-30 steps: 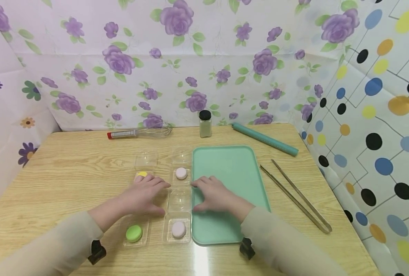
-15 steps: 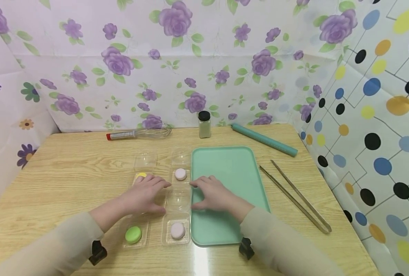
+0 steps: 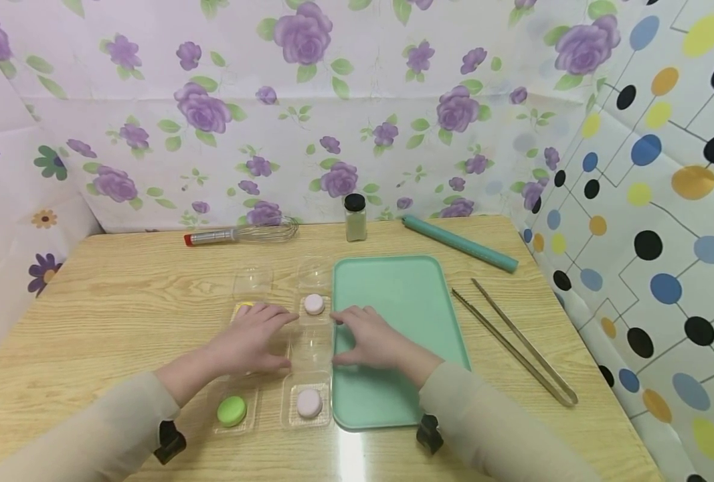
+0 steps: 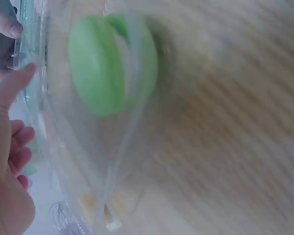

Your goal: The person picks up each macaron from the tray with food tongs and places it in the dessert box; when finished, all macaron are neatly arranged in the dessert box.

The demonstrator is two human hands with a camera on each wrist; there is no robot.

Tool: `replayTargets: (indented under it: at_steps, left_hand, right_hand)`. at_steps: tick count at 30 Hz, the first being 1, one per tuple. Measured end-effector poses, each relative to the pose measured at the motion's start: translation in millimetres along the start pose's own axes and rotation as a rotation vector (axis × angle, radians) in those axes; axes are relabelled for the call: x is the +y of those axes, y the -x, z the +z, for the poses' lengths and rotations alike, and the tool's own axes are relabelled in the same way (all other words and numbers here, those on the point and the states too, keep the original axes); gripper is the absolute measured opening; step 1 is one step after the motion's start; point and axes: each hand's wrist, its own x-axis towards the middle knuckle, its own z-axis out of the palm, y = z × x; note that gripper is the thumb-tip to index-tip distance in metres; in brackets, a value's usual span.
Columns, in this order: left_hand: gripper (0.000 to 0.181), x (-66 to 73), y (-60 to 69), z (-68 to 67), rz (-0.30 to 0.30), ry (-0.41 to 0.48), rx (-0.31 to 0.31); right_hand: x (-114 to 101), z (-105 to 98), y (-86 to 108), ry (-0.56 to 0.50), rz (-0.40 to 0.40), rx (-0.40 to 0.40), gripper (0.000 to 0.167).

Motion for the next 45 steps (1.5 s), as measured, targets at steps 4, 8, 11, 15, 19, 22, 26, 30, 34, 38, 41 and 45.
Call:
replayTargets:
  at_steps: [4, 8, 11, 15, 19, 22, 26, 30, 34, 38, 41, 45]
  left_hand:
    - [0.079, -1.5, 0.6, -2.7, 0.012, 0.007, 0.072]
    - [0.078, -1.5, 2.2, -3.5, 0.015, 0.036, 0.107]
    - [0.078, 0.0, 3.1, -4.5, 0.015, 0.072, 0.133]
    - [0.082, 3.4, 3.5, -7.1, 0.012, 0.141, 0.163]
    - [0.092, 6.1, 4.5, -9.0, -0.016, 0.209, 0.172]
    - [0.096, 6.9, 4.1, -9.5, -0.008, 0.223, 0.171]
    - [0.094, 8.0, 2.3, -10.5, 0.031, 0.236, 0.185]
    - [0.094, 8.9, 1.5, -11.7, 0.027, 0.245, 0.19]
    - [0.095, 10.2, 1.1, -12.3, 0.02, 0.237, 0.197]
    - [0.094, 10.9, 0.4, -13.1, 0.035, 0.228, 0.229]
    - [0.091, 10.5, 0.2, -14.9, 0.054, 0.213, 0.252]
    - [0.091, 9.7, 1.3, -19.3, 0.07, 0.149, 0.288]
  right_hand:
    - [0.9, -4.5, 0.2, -0.071, -0.006, 0.013, 0.079]
    - [-2.5, -6.9, 0.0, -0.129, -0.007, -0.004, 0.087]
    - [-5.8, -7.2, 0.2, -0.141, 0.0, -0.004, 0.089]
    - [-9.1, -8.9, 1.1, -0.134, 0.004, 0.038, 0.087]
    - [-11.1, -12.1, 0.6, -0.143, -0.038, 0.101, 0.082]
    - [-12.6, -14.1, 0.5, -0.152, -0.083, 0.116, 0.082]
    - [-13.7, -15.3, 0.6, -0.133, -0.116, 0.104, 0.083]
    - [-13.1, -16.3, 0.6, -0.108, -0.131, 0.111, 0.083]
    - [-11.5, -17.0, -0.4, -0.089, -0.158, 0.126, 0.082]
    - [-11.1, -17.1, -1.2, -0.066, -0.186, 0.142, 0.083]
    - [-12.5, -17.8, -1.0, -0.069, -0.189, 0.141, 0.085]
    - [-15.9, -21.9, 1.2, -0.187, -0.118, 0.115, 0.086]
